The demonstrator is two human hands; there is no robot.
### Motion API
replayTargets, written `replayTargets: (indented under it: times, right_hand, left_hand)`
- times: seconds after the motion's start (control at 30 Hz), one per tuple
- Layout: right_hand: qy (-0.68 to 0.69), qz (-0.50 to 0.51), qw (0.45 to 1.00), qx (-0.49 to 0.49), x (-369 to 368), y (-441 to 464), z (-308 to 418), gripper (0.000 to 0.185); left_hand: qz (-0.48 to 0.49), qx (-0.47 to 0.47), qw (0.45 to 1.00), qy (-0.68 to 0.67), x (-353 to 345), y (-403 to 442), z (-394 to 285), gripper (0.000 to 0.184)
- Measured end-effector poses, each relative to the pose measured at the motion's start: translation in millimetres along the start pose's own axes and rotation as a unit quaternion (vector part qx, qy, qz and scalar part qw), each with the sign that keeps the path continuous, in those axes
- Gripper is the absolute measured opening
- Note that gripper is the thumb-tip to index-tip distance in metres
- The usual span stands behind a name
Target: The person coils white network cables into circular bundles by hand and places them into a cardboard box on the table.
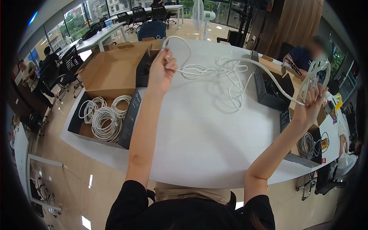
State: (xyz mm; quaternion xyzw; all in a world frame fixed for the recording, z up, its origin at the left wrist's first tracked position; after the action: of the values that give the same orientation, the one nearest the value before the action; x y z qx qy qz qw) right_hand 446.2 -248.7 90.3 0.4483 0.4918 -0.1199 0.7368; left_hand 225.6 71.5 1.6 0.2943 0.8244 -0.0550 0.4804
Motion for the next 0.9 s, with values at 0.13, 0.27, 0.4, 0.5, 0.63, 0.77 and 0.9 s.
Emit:
replayTargets:
  times: [0.13,0.27,0.4,0.5,0.63,0.77,0.9]
  right_hand:
    - [0.061,-0.027,0.995,-0.075,-7,-4,-26,0.020]
    - [0.222,-0.088,0.956,-0.171,-11,-16,-56,0.012]
    - [0.138,-0.083,0.979,-0.125,-22,-24,-64,0.019]
    - [0.100,-0.003,0.987,-0.128,-31,-25,-67,0.029]
    - [0.001,0.033,0.997,-0.074,-40,-29,-81,0.031]
    - [0.019,-0.011,0.976,-0.214,-38,-41,-126,0.036]
    - [-0.074,-0.066,0.918,-0.385,-27,-59,-174,0.037]
  left_hand:
    - [0.027,-0.077,0.963,0.256,-28,-18,20,0.032]
    - [0.125,-0.056,0.928,0.346,-57,-45,38,0.042]
    - [0.168,-0.404,0.724,0.533,-86,-68,23,0.039]
    - [0.226,-0.579,0.551,0.556,-106,-99,21,0.028]
    - [0.311,-0.250,0.769,0.499,-102,-101,44,0.027]
    - [0.200,0.117,0.915,0.330,-78,-81,70,0.044]
    - [0.143,0.203,0.936,0.251,-67,-74,77,0.050]
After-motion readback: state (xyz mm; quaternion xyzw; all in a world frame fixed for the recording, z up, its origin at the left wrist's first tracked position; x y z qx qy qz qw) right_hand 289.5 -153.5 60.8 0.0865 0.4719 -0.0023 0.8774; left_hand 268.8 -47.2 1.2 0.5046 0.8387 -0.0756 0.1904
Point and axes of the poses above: each hand's wrist, its own y-axis towards the middle knuckle, its own x-axis out of the back of the hand, z = x × y, the point moved 7 cm from there along y, towards the middle knuckle, and after that the axes turned 14 degrees about -z, right-handed, at the moved point
